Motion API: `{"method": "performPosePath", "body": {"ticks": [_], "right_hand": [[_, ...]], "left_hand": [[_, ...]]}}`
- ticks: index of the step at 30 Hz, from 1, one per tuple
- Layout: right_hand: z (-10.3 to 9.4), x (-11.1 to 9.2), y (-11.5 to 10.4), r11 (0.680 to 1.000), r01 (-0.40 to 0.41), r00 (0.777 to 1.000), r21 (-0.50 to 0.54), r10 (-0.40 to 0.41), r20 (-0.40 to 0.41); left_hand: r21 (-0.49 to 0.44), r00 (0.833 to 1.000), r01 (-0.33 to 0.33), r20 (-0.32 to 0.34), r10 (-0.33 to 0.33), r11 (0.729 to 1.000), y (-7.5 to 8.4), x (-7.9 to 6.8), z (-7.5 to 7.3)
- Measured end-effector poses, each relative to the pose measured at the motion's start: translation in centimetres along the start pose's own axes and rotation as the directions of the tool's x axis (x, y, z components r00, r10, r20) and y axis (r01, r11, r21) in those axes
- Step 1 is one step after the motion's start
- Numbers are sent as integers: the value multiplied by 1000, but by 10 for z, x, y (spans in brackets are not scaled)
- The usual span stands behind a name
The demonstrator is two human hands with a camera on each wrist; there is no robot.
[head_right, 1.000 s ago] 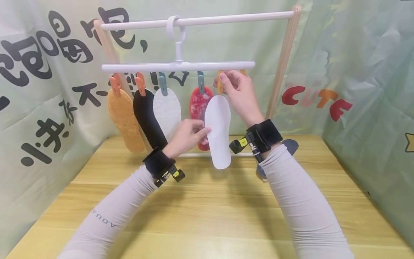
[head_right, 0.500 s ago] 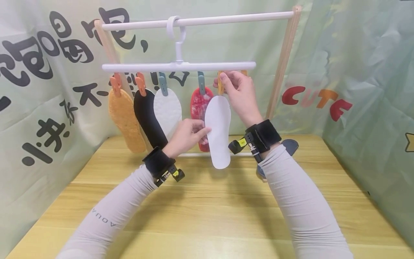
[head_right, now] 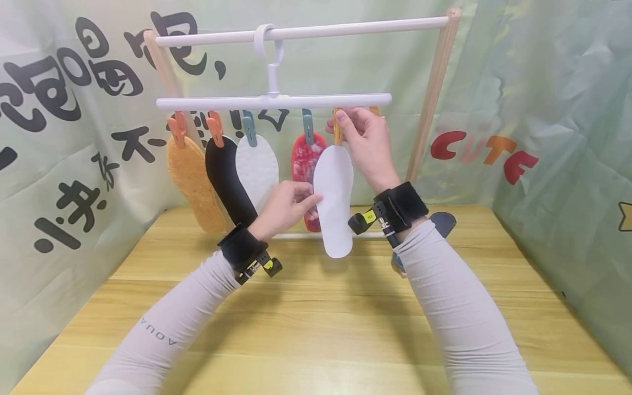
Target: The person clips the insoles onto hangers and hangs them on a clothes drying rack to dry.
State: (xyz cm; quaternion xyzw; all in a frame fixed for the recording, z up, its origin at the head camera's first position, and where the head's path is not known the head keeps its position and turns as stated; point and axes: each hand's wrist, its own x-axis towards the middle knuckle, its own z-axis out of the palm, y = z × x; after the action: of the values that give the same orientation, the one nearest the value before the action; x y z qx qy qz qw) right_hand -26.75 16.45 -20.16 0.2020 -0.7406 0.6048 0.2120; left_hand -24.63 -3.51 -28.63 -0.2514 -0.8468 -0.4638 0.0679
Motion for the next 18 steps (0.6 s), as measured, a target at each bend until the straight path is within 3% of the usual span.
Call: {"method": "performPosePath", "body": {"ticks": [18], "right_hand": [[0, 1, 2, 1000, 2, 1000, 12, -2, -1]], "left_hand": [[5, 1000, -18, -14, 18, 1000, 2, 1, -1]]}}
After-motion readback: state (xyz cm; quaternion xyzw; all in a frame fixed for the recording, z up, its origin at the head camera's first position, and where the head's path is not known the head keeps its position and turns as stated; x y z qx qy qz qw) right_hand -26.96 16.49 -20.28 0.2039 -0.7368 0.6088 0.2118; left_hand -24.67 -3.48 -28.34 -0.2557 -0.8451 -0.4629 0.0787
